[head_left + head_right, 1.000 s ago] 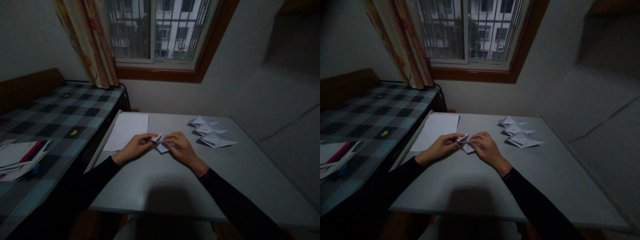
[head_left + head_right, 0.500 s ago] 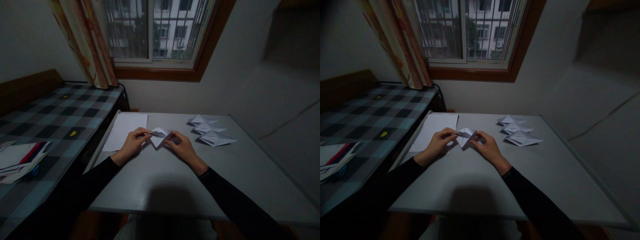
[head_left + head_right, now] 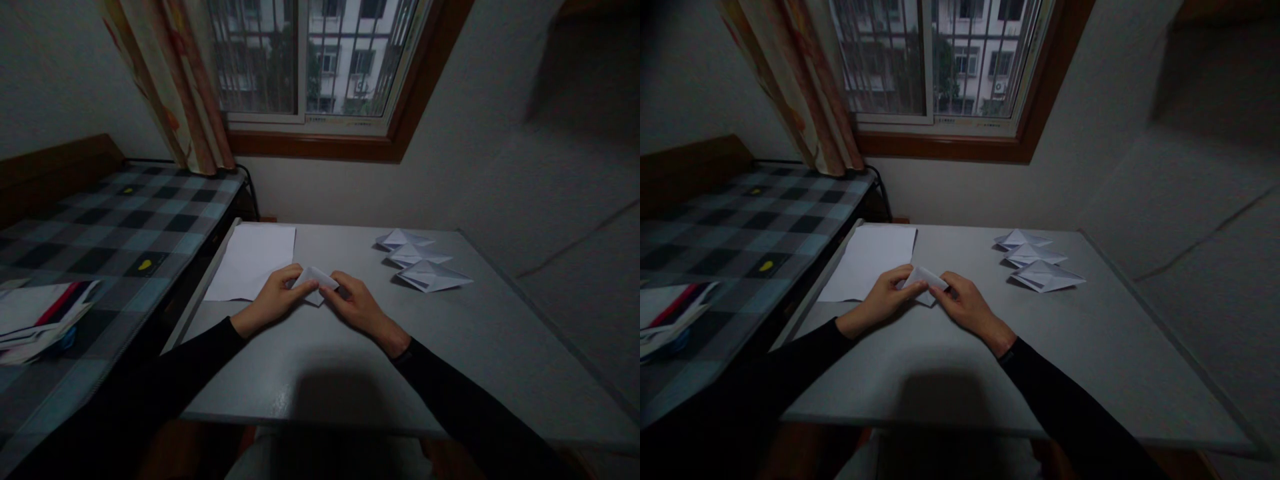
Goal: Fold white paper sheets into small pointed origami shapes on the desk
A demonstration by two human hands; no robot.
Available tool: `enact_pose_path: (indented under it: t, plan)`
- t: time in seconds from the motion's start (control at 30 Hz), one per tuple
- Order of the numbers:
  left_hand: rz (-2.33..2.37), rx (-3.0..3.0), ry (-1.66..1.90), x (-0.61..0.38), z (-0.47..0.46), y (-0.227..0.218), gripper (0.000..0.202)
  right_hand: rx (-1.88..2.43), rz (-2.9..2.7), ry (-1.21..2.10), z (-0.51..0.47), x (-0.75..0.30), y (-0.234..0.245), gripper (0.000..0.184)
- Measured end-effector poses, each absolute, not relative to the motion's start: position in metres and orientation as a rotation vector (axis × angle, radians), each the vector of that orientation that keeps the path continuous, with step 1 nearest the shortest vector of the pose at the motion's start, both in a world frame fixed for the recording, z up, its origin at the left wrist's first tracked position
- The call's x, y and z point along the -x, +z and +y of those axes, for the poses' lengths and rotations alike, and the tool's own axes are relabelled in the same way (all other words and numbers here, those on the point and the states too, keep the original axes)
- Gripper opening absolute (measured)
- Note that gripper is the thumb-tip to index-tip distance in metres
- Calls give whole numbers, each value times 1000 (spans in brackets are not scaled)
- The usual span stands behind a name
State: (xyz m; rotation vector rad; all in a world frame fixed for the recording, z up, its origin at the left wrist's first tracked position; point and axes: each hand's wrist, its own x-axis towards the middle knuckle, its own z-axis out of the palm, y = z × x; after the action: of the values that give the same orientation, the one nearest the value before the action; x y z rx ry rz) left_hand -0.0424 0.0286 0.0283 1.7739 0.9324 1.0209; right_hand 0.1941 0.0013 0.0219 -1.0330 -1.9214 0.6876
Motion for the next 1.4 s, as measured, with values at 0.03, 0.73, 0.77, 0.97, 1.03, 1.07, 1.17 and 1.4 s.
enact_pose_path:
  t: [0.03,0.73,0.77,0.97,1.03,1.07,1.17,1.4]
  plan:
    - [925,-1722,1051,42,30,27,41,1003,-1914,728,1,-194,23,25]
    - [794,-1166,972,33,32,18,54,873,-1882,827,3,-195,14,30]
    - [795,-1165,970,33,32,18,54,880,-1885,820,3,-196,14,30]
    - [820,-1246,941,33,28,25,50,915,-1901,728,5,-197,9,23]
    - [821,-1289,933,32,28,25,48,941,-1909,669,6,-198,8,19]
    - [822,-1302,934,32,28,25,48,953,-1912,639,6,-199,8,17]
    - [827,-1325,951,31,31,21,50,984,-1909,571,7,-200,9,14]
    - [847,-1424,1008,28,34,13,45,1133,-1850,365,9,-193,12,20]
